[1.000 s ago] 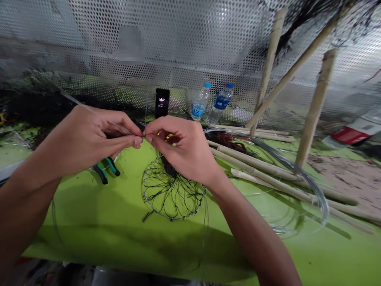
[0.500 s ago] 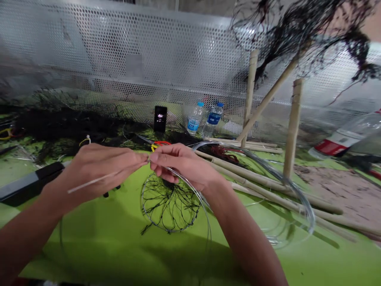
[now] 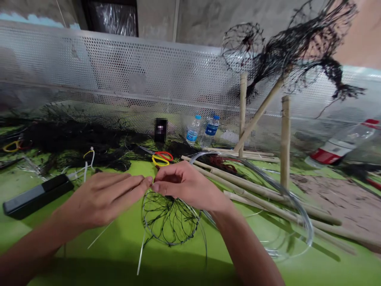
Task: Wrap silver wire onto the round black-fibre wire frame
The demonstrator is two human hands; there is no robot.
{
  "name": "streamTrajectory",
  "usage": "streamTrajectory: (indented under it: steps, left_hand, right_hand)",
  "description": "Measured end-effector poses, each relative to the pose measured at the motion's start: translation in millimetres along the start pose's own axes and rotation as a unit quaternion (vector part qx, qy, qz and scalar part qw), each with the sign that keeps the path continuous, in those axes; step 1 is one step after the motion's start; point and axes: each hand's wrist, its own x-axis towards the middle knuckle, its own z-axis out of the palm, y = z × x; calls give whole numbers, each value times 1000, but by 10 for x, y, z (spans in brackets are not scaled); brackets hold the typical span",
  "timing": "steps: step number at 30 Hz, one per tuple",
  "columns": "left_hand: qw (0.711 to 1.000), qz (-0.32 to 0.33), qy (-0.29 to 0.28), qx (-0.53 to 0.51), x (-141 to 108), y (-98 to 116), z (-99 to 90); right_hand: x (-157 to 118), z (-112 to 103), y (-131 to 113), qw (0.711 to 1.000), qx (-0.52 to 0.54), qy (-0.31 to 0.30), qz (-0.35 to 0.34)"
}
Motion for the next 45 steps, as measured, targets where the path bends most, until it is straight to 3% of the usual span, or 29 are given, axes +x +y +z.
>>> streamTrajectory:
  steps: [3, 7, 12, 16, 23, 29, 33, 37, 41, 43, 45]
  left_hand:
    - [1000, 3, -18, -2, 11, -3, 9]
    - [1000, -2, -17, -23, 1, -55, 59]
    - [999, -12, 0, -42, -20, -87, 46]
    - [999, -26, 9, -36, -26, -80, -31]
    - [995, -68, -11, -71, -58, -94, -52]
    - [994, -69, -23, -78, -75, -88, -39]
    - [987, -85, -47, -128, -102, -101, -28]
    - [975, -108, -74, -182, -107, -125, -16]
    - [973, -122, -65, -182, -70, -113, -8]
    - [976, -125, -57, -170, -50, -100, -6]
    - [978, -126, -52, -157, -39, -97, -3]
  right_hand:
    - [-21, 14, -19, 999, -40, 4, 18]
    - [-59, 56, -52, 987, -150, 50, -13]
    - [-131, 117, -142, 949, -295, 83, -78]
    - [-156, 152, -156, 926, -346, 92, -117]
    - [-132, 202, -105, 856, -450, 136, -214]
    - [-116, 244, -85, 810, -509, 157, -245]
    - [-138, 263, -62, 763, -566, 163, -267]
    - [-157, 235, -5, 687, -637, 177, -302]
    - [-151, 215, 40, 621, -687, 173, -334]
    - [-145, 233, 46, 597, -702, 162, -352]
    - [-131, 265, 49, 594, -702, 159, -359]
